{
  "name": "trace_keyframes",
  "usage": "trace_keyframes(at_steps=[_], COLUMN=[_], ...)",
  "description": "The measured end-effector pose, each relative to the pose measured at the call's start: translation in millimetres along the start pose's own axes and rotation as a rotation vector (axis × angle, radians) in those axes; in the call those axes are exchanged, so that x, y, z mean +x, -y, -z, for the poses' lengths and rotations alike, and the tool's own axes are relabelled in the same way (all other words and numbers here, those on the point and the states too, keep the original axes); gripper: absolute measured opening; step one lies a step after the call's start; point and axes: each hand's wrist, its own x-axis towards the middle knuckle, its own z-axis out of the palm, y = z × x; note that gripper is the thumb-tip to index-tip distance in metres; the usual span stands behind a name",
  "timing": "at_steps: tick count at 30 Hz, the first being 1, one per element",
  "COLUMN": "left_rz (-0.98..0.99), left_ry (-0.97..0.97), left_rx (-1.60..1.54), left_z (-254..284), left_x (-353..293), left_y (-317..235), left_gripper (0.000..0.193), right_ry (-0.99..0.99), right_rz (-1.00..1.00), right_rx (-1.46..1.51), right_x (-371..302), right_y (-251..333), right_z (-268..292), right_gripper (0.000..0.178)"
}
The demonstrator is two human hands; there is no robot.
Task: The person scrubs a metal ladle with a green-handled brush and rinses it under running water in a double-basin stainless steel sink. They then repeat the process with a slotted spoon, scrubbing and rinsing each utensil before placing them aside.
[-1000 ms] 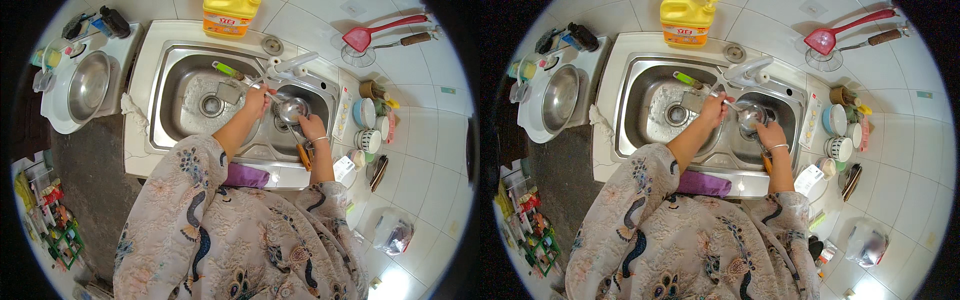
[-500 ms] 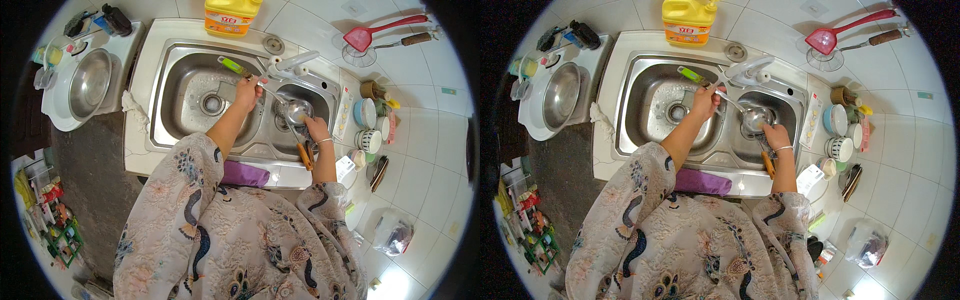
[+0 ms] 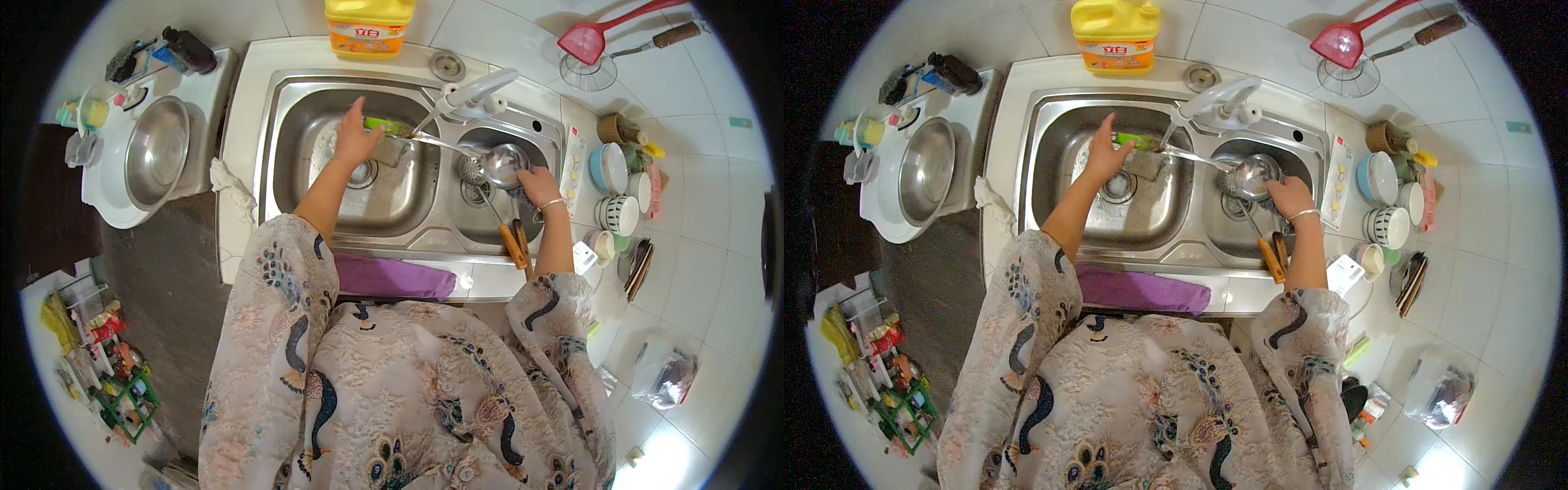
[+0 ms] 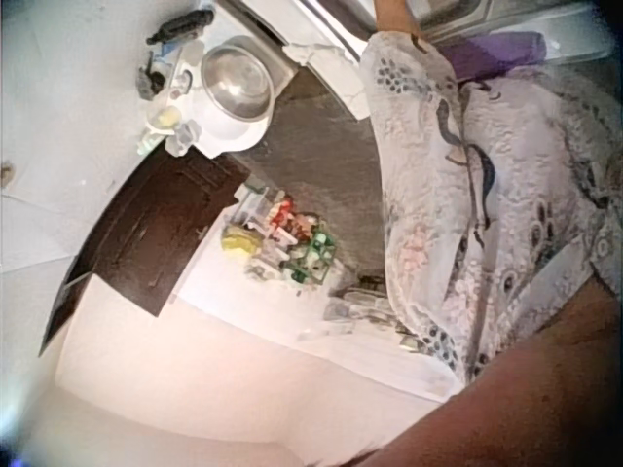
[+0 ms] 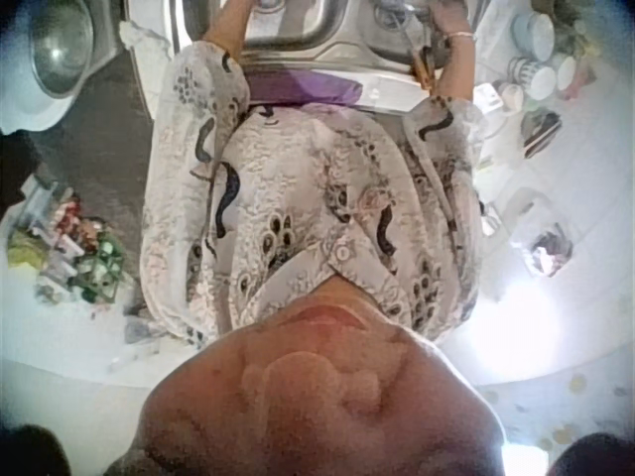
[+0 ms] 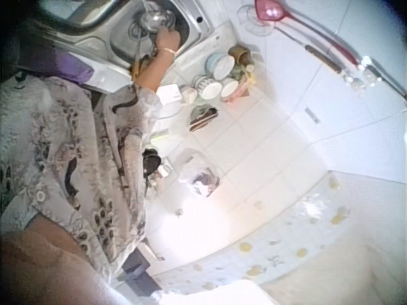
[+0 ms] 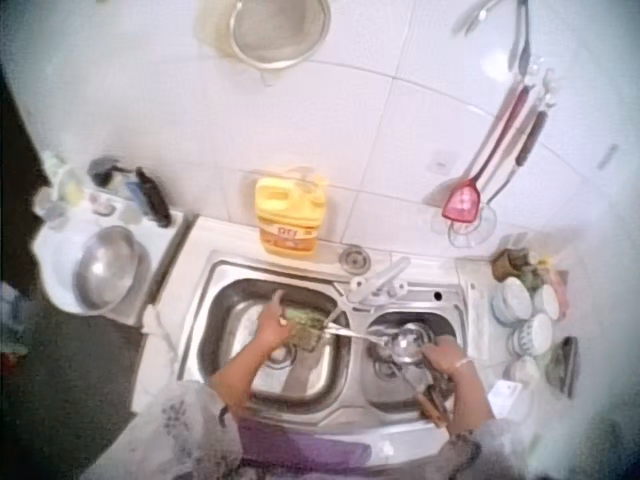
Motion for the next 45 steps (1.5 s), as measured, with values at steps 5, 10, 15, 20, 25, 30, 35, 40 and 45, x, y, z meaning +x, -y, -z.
trace_keyframes(at_steps=[5,10,15,20,25,30,35,40,45], left_rz=[-0.325,-0.172,-0.073,-0.071,0.012,-0.013,0.054,0.062,0.052], left_ry=[0.489,0.774,0.8,0.721,0.636,0.492,0.592,0.477,0.441], left_rx=[0.268,0.178,0.124,0.027,0.011,0.088,0.118,0.09,0.164], left_z=[44.5,63.8,53.9,42.5,38.7,26.1,20.5,17.6,28.4], left_x=[-4.0,-1.9,-19.0,-36.6,-41.7,-60.3,-96.0,-90.9,-76.7], left_y=[-38.9,-59.1,-43.4,-34.1,-46.5,-57.1,-53.7,-35.8,-60.9], left_gripper=[0.036,0.035,0.033,0.029,0.026,0.027,0.03,0.031,0.029], right_ry=[0.001,-0.186,-0.681,-0.344,-0.458,-0.402,-0.283,-0.351,-0.493], right_rz=[0.07,-0.059,0.132,0.345,0.583,0.471,0.596,0.383,0.466], right_rx=[0.046,0.151,0.383,0.613,0.603,0.026,0.005,0.391,0.285], right_x=[23.5,34.3,-2.1,-19.0,-20.0,-14.4,-27.3,-24.9,-11.2], right_y=[-0.3,12.3,34.8,52.1,128.0,137.2,90.7,93.5,133.2], right_z=[-9.6,-14.7,-57.2,-128.8,-126.2,-145.8,-153.7,-122.5,-161.9], right_gripper=[0.055,0.067,0.04,0.032,0.028,0.02,0.019,0.037,0.036])
